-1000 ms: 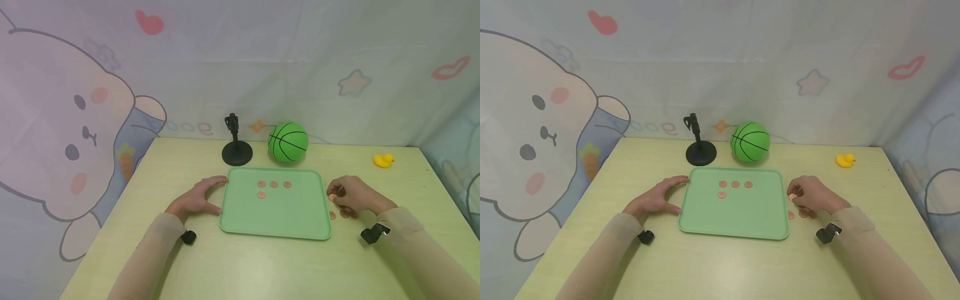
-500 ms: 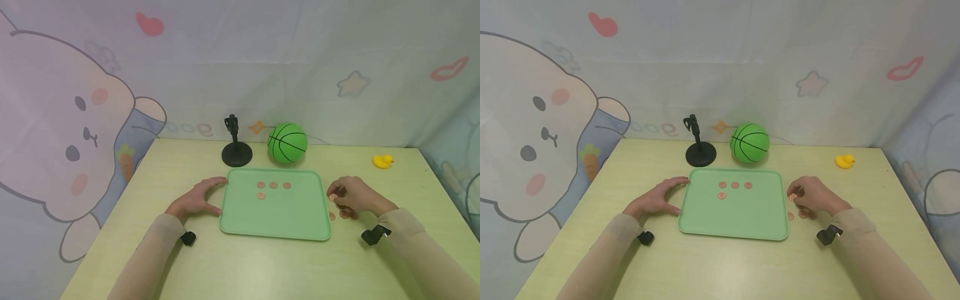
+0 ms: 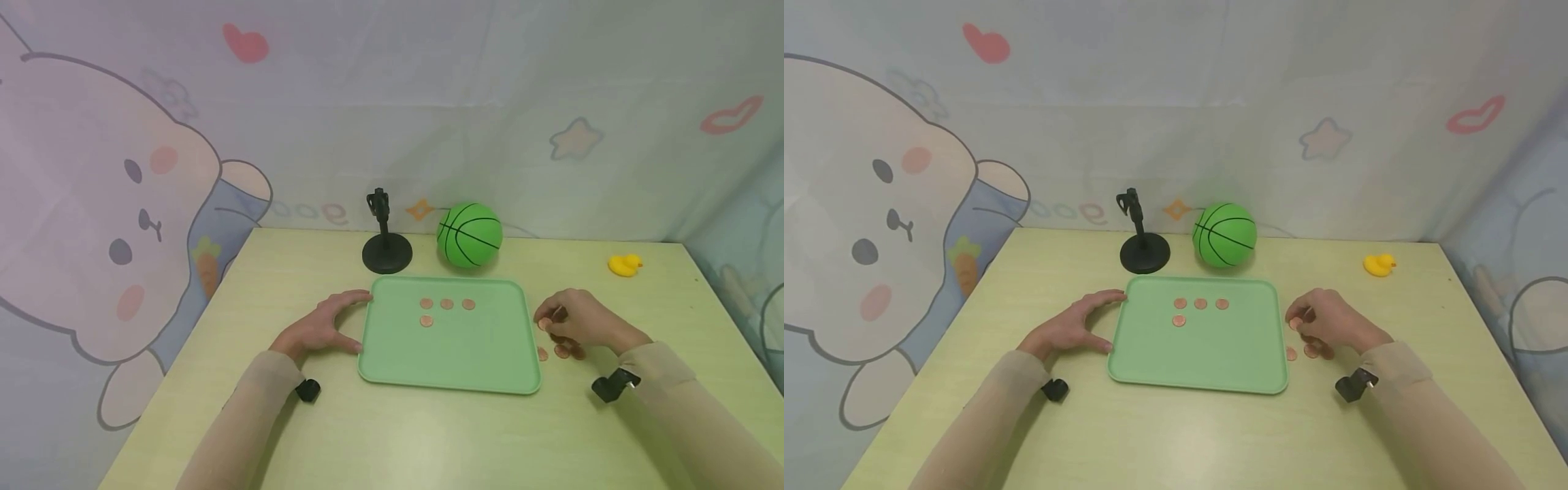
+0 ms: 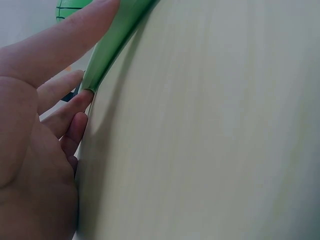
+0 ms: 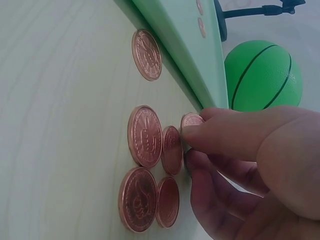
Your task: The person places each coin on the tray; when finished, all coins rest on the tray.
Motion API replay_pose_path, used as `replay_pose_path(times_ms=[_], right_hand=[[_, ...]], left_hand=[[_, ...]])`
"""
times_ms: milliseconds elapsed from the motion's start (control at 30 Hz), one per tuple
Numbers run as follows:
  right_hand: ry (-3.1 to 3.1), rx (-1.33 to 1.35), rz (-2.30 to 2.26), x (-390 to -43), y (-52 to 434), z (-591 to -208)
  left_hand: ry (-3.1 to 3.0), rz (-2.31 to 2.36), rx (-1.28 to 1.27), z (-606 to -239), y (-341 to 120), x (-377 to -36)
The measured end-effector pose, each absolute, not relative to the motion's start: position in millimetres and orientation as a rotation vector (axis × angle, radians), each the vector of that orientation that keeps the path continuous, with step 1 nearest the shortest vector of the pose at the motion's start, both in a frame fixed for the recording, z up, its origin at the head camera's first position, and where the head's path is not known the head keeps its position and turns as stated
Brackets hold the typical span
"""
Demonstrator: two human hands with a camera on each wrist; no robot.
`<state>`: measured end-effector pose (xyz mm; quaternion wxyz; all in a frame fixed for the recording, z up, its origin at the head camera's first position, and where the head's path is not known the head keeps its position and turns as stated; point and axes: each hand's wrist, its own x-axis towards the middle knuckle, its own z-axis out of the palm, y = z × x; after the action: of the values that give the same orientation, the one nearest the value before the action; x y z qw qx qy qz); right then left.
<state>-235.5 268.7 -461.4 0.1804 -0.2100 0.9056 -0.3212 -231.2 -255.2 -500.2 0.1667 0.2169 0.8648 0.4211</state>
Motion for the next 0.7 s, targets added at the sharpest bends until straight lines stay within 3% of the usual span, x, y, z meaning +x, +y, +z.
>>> replay_pose_path(times_ms=[700], right_hand=[[2.563, -0.630, -0.879, -235.3, 273.3, -460.7]], left_hand=[[2.443, 1.233, 0.613, -500.3, -255.4, -232.2]])
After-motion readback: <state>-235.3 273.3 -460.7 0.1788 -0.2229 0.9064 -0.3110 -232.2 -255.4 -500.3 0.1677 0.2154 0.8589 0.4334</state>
